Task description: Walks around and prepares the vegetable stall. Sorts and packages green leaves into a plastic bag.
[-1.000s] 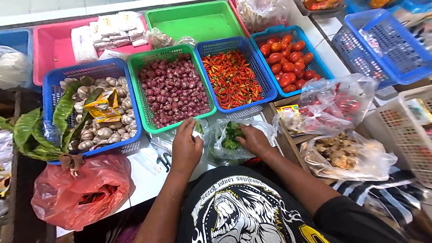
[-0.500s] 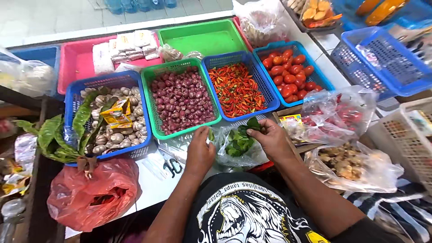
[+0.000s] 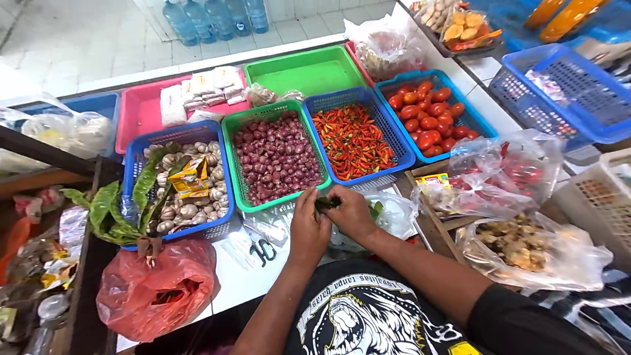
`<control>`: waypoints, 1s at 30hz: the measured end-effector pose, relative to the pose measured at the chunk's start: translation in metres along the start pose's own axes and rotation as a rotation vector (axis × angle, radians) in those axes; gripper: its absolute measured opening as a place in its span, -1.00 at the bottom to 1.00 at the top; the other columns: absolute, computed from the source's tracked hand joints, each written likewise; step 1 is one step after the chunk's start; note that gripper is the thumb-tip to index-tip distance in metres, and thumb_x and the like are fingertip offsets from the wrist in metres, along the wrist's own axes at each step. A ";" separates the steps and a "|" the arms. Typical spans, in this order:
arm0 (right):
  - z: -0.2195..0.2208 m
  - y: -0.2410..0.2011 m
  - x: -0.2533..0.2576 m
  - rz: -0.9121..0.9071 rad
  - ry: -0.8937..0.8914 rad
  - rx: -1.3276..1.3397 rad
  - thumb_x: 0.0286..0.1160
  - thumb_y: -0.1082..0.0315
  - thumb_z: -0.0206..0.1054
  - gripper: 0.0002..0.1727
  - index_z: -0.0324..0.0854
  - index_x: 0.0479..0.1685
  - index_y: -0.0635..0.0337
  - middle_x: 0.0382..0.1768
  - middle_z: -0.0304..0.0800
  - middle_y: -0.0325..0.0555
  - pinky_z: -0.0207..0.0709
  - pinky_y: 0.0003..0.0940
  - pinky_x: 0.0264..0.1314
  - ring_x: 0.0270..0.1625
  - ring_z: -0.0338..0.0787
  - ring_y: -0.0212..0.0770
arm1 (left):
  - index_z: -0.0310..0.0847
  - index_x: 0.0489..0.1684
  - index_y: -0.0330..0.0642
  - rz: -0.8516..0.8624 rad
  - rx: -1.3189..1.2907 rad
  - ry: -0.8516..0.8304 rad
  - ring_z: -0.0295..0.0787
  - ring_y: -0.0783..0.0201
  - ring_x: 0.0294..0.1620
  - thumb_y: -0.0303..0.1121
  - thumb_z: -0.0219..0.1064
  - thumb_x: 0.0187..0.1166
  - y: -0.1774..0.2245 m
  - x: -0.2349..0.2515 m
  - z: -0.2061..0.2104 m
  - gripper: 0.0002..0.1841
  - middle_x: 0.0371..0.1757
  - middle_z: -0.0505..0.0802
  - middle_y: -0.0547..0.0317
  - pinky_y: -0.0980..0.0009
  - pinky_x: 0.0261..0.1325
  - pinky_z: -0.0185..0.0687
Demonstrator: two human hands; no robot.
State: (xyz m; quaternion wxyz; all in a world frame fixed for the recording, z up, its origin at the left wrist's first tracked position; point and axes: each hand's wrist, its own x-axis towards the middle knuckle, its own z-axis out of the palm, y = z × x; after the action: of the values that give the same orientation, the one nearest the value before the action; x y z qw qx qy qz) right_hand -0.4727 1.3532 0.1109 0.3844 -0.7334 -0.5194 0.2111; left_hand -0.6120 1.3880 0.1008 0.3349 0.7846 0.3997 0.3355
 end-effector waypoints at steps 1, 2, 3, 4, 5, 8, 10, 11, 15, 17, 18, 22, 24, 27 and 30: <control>-0.001 -0.003 0.003 0.013 -0.045 -0.046 0.24 0.28 0.64 -0.80 0.75 -0.25 0.08 -0.36 0.84 -0.18 0.75 -0.07 -0.16 -0.29 0.83 -0.21 | 0.60 0.50 -0.17 -0.004 -0.015 0.013 0.67 0.42 -0.30 -0.47 0.30 0.46 -0.002 -0.002 0.001 -0.48 0.57 0.61 0.10 0.42 -0.33 0.67; -0.003 -0.007 0.007 0.039 -0.103 -0.073 0.26 0.25 0.64 -0.78 0.73 -0.25 0.08 -0.36 0.83 -0.17 0.74 -0.03 -0.16 -0.29 0.82 -0.18 | 0.60 0.49 -0.17 -0.013 -0.023 0.023 0.65 0.43 -0.33 -0.47 0.29 0.45 -0.005 -0.004 0.002 -0.47 0.57 0.61 0.10 0.43 -0.35 0.65; -0.006 -0.013 0.010 0.080 -0.168 -0.069 0.28 0.21 0.64 -0.75 0.72 -0.22 0.10 -0.34 0.83 -0.14 0.73 -0.01 -0.13 -0.27 0.82 -0.15 | 0.60 0.48 -0.18 -0.022 -0.022 0.032 0.64 0.43 -0.35 -0.49 0.30 0.43 -0.007 -0.005 0.002 -0.47 0.56 0.62 0.09 0.43 -0.36 0.64; -0.010 -0.017 0.013 0.129 -0.234 -0.025 0.29 0.18 0.66 -0.70 0.73 -0.15 0.11 -0.29 0.84 -0.12 0.74 -0.01 -0.10 -0.25 0.82 -0.15 | 0.60 0.48 -0.20 -0.031 -0.012 0.039 0.67 0.42 -0.32 -0.50 0.31 0.41 -0.009 -0.005 0.002 -0.46 0.55 0.63 0.08 0.42 -0.33 0.67; -0.013 -0.019 0.015 0.171 -0.288 0.051 0.29 0.15 0.68 -0.65 0.74 -0.07 0.12 -0.24 0.84 -0.12 0.75 -0.05 -0.07 -0.25 0.82 -0.18 | 0.60 0.48 -0.20 -0.049 0.003 0.035 0.73 0.38 -0.18 -0.50 0.33 0.41 -0.010 -0.005 0.000 -0.46 0.55 0.63 0.07 0.38 -0.21 0.74; -0.015 -0.023 0.014 0.171 -0.359 0.195 0.44 0.18 0.58 -0.71 0.80 0.03 0.11 -0.17 0.88 -0.17 0.78 -0.18 0.00 -0.21 0.84 -0.29 | 0.61 0.45 -0.19 -0.080 0.013 0.048 0.78 0.31 -0.02 -0.50 0.32 0.43 -0.013 -0.002 -0.003 -0.50 0.54 0.64 0.07 0.30 -0.08 0.79; -0.011 -0.026 0.014 0.110 -0.339 0.065 0.52 0.23 0.49 -0.85 0.85 -0.09 0.06 -0.23 0.91 -0.20 0.76 -0.12 0.02 -0.18 0.86 -0.28 | 0.60 0.47 -0.21 -0.048 -0.001 0.071 0.74 0.33 -0.17 -0.51 0.28 0.44 -0.012 -0.003 -0.002 -0.48 0.51 0.65 0.04 0.34 -0.24 0.74; -0.009 -0.028 0.015 0.089 -0.331 -0.041 0.52 0.24 0.46 -0.87 0.88 -0.12 0.01 -0.23 0.92 -0.21 0.75 -0.02 0.05 -0.14 0.88 -0.23 | 0.61 0.47 -0.20 -0.030 -0.015 0.080 0.72 0.35 -0.23 -0.51 0.28 0.45 -0.011 -0.004 -0.001 -0.49 0.50 0.65 0.05 0.37 -0.29 0.71; -0.010 -0.038 0.023 0.102 -0.386 -0.213 0.48 0.24 0.47 -0.68 0.84 0.20 -0.05 -0.04 0.94 -0.14 0.74 0.10 0.16 0.00 0.90 -0.12 | 0.64 0.46 -0.17 -0.045 -0.032 0.097 0.69 0.40 -0.28 -0.52 0.29 0.44 -0.015 -0.005 0.003 -0.49 0.48 0.67 0.07 0.44 -0.32 0.68; -0.017 -0.044 0.023 0.113 -0.457 -0.181 0.54 0.26 0.41 -0.54 0.69 0.45 0.02 0.13 0.90 -0.10 0.75 0.05 0.21 0.04 0.90 -0.12 | 0.61 0.49 -0.19 -0.105 -0.007 0.071 0.64 0.39 -0.38 -0.52 0.32 0.43 -0.020 -0.002 -0.001 -0.47 0.49 0.66 0.04 0.41 -0.38 0.63; -0.023 -0.047 0.022 0.094 -0.473 -0.157 0.59 0.29 0.35 -0.53 0.63 0.51 0.07 0.17 0.88 -0.07 0.76 0.01 0.22 0.05 0.91 -0.13 | 0.60 0.49 -0.19 -0.132 -0.003 0.057 0.63 0.38 -0.41 -0.51 0.33 0.42 -0.020 -0.001 -0.005 -0.46 0.49 0.66 0.03 0.39 -0.40 0.63; -0.055 -0.046 0.018 -0.077 -0.363 0.010 0.68 0.31 0.30 -0.66 0.70 0.37 0.08 0.10 0.90 -0.19 0.83 -0.19 0.11 -0.04 0.90 -0.29 | 0.57 0.54 -0.16 -0.085 -0.048 0.048 0.61 0.41 -0.44 -0.48 0.33 0.41 -0.007 0.002 -0.029 -0.42 0.50 0.65 0.03 0.42 -0.45 0.61; -0.082 -0.035 0.020 -0.124 -0.306 0.085 0.67 0.32 0.31 -0.78 0.78 0.13 0.11 -0.07 0.93 -0.22 0.86 -0.26 -0.03 -0.16 0.91 -0.34 | 0.55 0.55 -0.15 -0.055 -0.037 0.008 0.63 0.38 -0.42 -0.47 0.32 0.44 -0.005 0.005 -0.041 -0.43 0.50 0.65 0.02 0.37 -0.44 0.63; -0.117 0.002 0.014 -0.095 -0.388 -0.083 0.69 0.26 0.28 -0.81 0.81 -0.02 0.04 -0.17 0.91 -0.27 0.83 -0.18 0.02 -0.17 0.88 -0.34 | 0.50 0.61 -0.13 -0.022 -0.032 0.078 0.69 0.32 -0.33 -0.43 0.29 0.50 -0.004 0.000 -0.054 -0.43 0.54 0.62 -0.01 0.32 -0.37 0.69; -0.112 0.048 -0.012 0.088 -0.573 -0.443 0.76 0.19 0.22 -0.75 0.79 0.15 -0.03 -0.12 0.90 -0.12 0.75 0.16 0.11 -0.06 0.89 -0.08 | 0.46 0.63 -0.15 0.041 -0.067 0.169 0.68 0.37 -0.35 -0.46 0.27 0.51 -0.006 0.001 -0.058 -0.41 0.59 0.55 -0.02 0.40 -0.39 0.70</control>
State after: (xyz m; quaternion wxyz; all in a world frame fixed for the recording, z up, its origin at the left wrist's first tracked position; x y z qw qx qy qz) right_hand -0.3691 1.2959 0.1407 0.0453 -0.7317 -0.6070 0.3068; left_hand -0.6603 1.4062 0.1283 0.3189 0.7500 0.3989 0.4204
